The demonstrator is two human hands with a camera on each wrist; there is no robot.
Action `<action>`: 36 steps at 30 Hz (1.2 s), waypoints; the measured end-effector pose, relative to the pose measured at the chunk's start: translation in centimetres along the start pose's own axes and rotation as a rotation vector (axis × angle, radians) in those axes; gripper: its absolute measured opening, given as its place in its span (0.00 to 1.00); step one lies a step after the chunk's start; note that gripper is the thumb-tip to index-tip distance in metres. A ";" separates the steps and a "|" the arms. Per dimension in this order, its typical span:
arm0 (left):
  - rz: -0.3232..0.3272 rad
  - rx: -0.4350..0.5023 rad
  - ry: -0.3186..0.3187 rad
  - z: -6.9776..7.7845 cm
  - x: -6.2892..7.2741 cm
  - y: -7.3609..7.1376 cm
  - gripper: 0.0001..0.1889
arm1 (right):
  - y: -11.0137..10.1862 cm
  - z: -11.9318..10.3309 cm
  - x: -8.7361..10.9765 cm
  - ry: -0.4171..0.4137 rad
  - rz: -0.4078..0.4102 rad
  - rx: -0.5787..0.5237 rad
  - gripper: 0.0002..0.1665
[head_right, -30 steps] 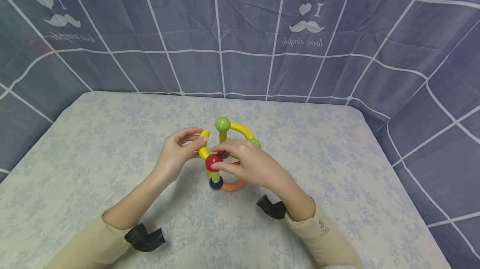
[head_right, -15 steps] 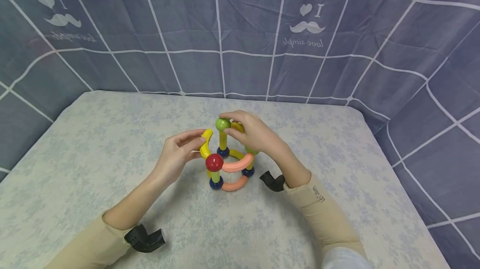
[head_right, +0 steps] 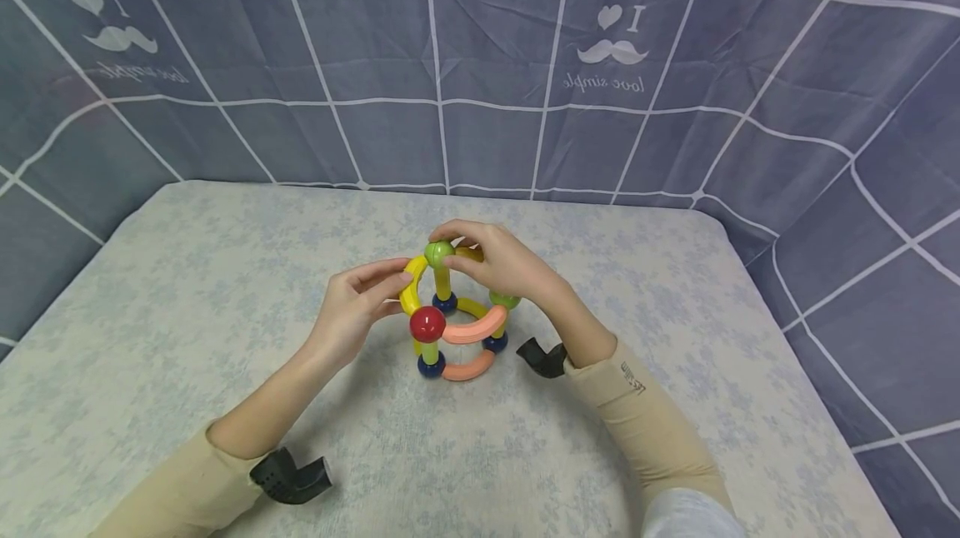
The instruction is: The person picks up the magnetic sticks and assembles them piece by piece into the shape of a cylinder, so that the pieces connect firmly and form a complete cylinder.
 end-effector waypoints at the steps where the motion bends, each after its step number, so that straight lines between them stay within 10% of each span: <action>1: -0.002 0.002 -0.001 0.0 0.0 0.0 0.16 | 0.0 0.0 0.0 0.000 -0.001 0.000 0.19; 24: -0.053 0.008 -0.024 -0.3 -0.5 0.6 0.18 | -0.4 1.0 0.0 0.029 0.012 -0.112 0.18; 36: -0.146 -0.084 -0.003 -0.6 1.9 1.5 0.27 | -1.8 3.9 1.3 0.235 -0.009 -0.186 0.18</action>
Point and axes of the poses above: each hand's wrist, its own x-axis away from the middle knuckle, its own y-axis out of the palm, z = x × y, the point moved 6 cm from there along -x, towards the middle knuckle, and after that the axes turned 4 degrees about x, right-handed, at the moved point
